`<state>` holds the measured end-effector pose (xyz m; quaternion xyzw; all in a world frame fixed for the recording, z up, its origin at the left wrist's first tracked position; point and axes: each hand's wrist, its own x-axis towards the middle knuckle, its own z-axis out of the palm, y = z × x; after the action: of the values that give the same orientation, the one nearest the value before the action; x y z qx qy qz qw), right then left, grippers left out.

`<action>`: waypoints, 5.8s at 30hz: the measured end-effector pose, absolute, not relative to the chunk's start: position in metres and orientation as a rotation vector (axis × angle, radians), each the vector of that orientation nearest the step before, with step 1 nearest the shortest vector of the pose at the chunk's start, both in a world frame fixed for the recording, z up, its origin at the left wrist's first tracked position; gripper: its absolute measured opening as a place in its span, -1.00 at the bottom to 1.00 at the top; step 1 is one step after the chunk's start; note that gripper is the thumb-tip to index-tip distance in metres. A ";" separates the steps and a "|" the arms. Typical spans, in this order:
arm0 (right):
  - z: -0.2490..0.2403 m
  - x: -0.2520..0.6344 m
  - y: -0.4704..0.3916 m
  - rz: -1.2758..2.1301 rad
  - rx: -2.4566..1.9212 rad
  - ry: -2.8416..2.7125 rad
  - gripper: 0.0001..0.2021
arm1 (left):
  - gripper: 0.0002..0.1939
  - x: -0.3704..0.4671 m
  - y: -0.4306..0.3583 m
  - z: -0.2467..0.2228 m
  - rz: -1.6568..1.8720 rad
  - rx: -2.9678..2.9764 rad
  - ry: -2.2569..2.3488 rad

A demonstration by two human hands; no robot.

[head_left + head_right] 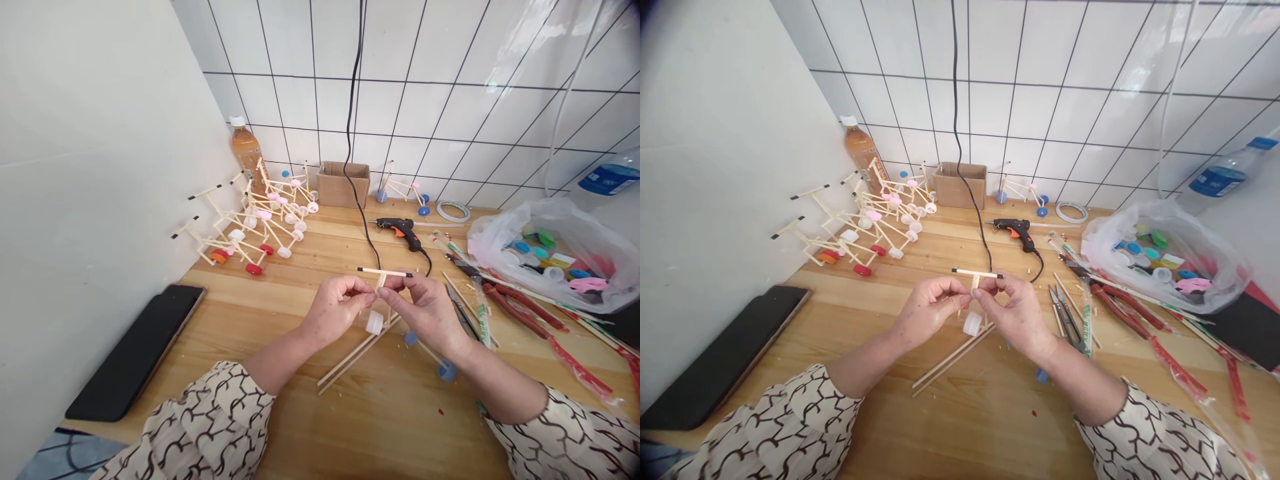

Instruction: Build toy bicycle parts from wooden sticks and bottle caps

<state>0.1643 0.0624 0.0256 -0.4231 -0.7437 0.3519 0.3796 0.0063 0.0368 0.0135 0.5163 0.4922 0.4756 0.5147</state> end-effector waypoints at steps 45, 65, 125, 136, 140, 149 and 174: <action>0.016 0.168 0.058 1.506 -1.047 -1.476 -0.81 | -0.86 -0.010 0.035 0.013 1.616 1.228 1.381; 0.027 0.165 0.058 1.288 -1.068 -1.821 -0.84 | -0.90 0.003 0.033 0.012 1.380 0.807 1.060; 0.026 0.160 0.054 1.068 -1.080 -1.931 -0.82 | -0.93 0.024 0.025 0.008 1.473 0.642 0.998; 0.027 0.160 0.054 1.049 -1.081 -1.938 -0.82 | -0.93 0.024 0.026 0.008 1.465 0.622 0.986; 0.027 0.160 0.057 1.047 -1.078 -1.948 -0.83 | -0.92 0.023 0.029 0.008 1.448 0.648 0.997; 0.027 0.162 0.061 1.106 -1.095 -1.955 -0.82 | -0.84 0.017 0.033 0.007 1.398 0.698 1.044; 0.026 0.160 0.059 1.139 -1.105 -1.951 -0.80 | -0.90 0.020 0.032 0.004 1.411 0.655 1.015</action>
<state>0.1599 0.0589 0.0261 -0.4181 -0.7380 0.4307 0.3083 0.0204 0.0317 0.0040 0.2823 0.4378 0.6085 0.5987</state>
